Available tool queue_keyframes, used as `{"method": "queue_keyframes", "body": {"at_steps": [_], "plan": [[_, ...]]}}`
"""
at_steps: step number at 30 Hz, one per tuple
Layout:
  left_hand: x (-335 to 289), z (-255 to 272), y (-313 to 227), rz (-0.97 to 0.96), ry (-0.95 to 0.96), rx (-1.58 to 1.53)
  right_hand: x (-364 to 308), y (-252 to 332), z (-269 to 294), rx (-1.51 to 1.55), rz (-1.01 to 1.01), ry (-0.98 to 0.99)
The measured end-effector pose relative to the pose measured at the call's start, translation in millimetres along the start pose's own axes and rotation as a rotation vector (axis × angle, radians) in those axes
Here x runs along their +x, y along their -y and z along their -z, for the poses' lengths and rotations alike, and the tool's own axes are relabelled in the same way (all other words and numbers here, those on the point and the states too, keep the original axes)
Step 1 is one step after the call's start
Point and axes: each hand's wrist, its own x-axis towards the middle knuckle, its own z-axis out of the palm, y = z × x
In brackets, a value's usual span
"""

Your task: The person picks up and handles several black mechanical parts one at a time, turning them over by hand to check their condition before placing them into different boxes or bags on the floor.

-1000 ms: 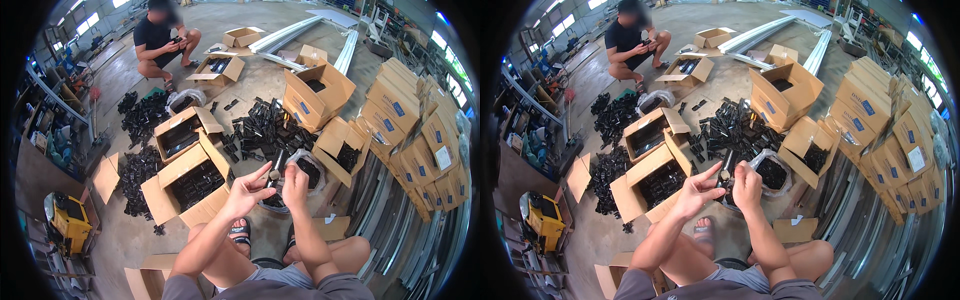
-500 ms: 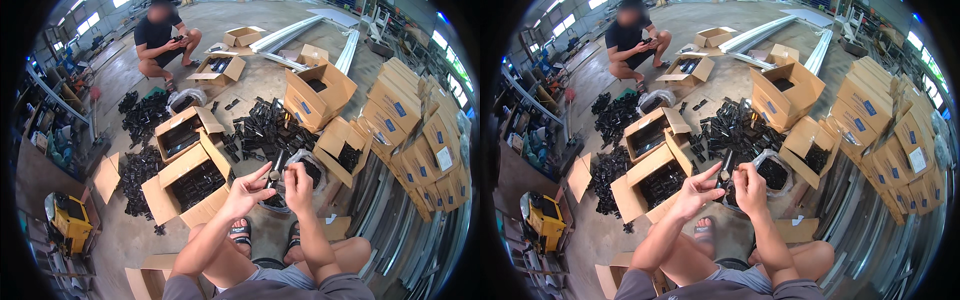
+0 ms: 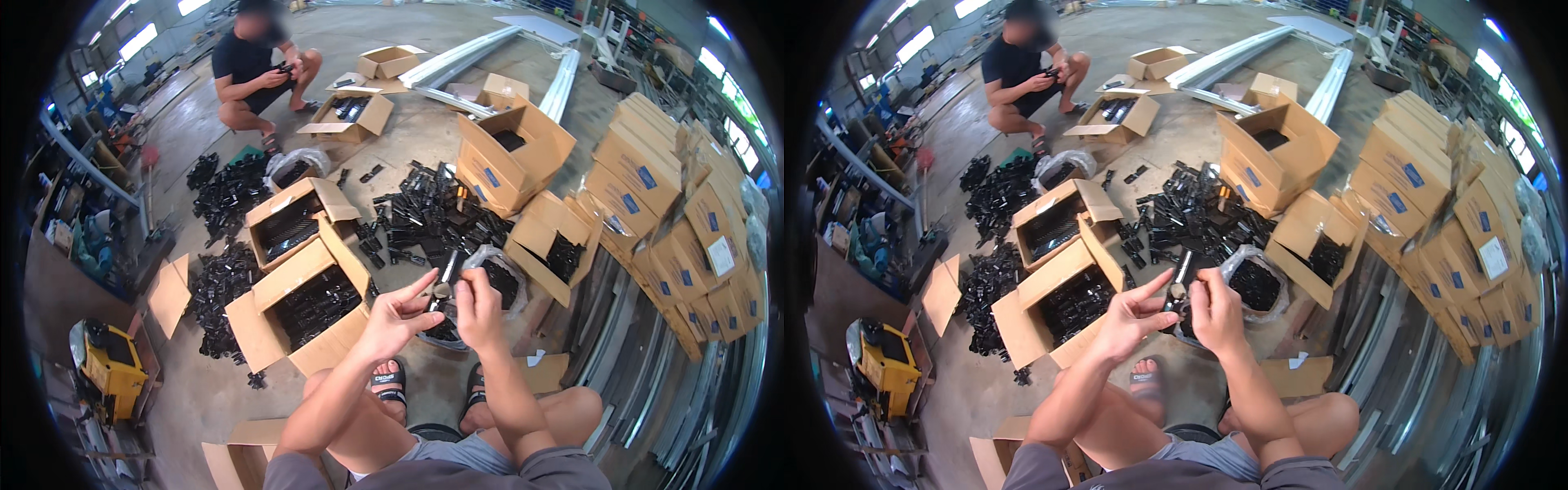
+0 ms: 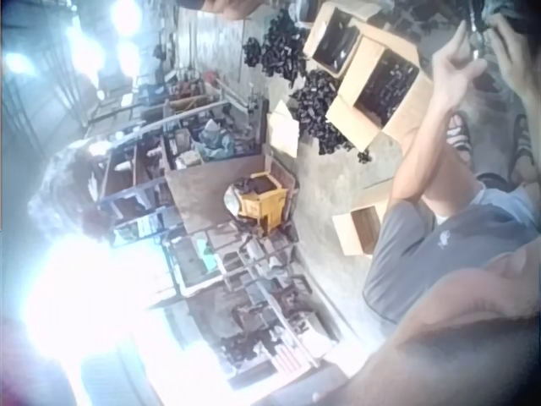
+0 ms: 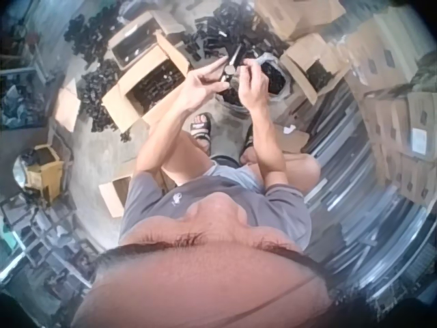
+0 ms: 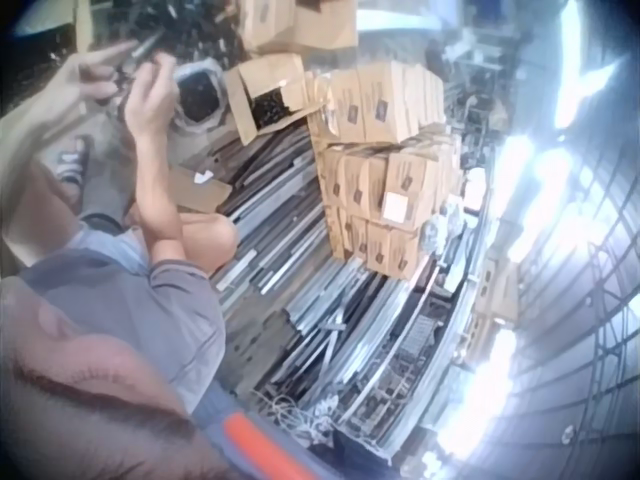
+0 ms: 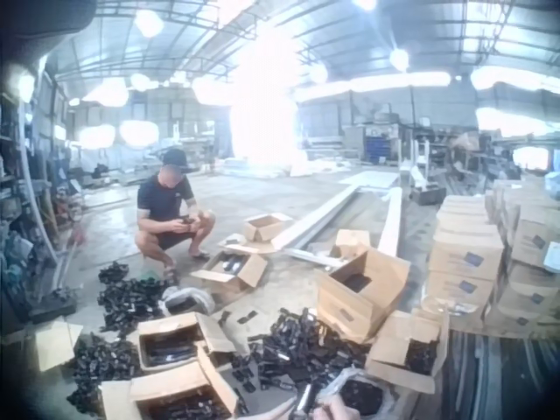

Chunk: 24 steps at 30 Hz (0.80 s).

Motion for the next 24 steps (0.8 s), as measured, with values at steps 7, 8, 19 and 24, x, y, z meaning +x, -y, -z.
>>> {"method": "queue_keyframes", "body": {"at_steps": [7, 8, 19, 24], "plan": [[-2.4, 6.5, -1.6, 0.010, -0.015, 0.077, -0.9, -5.5, -2.8, -0.025, -0.035, 0.049], [-2.5, 7.2, 0.8, 0.010, -0.007, 0.083, -2.6, -0.7, -1.4, -0.004, -0.057, 0.043], [-6.6, 15.1, -7.1, 0.053, -0.056, 0.193, -13.4, -37.1, -28.8, 0.059, -0.176, -0.009], [-8.5, 14.5, -25.9, 0.042, -0.190, 0.934, 2.7, -159.1, -20.5, -0.159, -0.519, -0.196]]}}
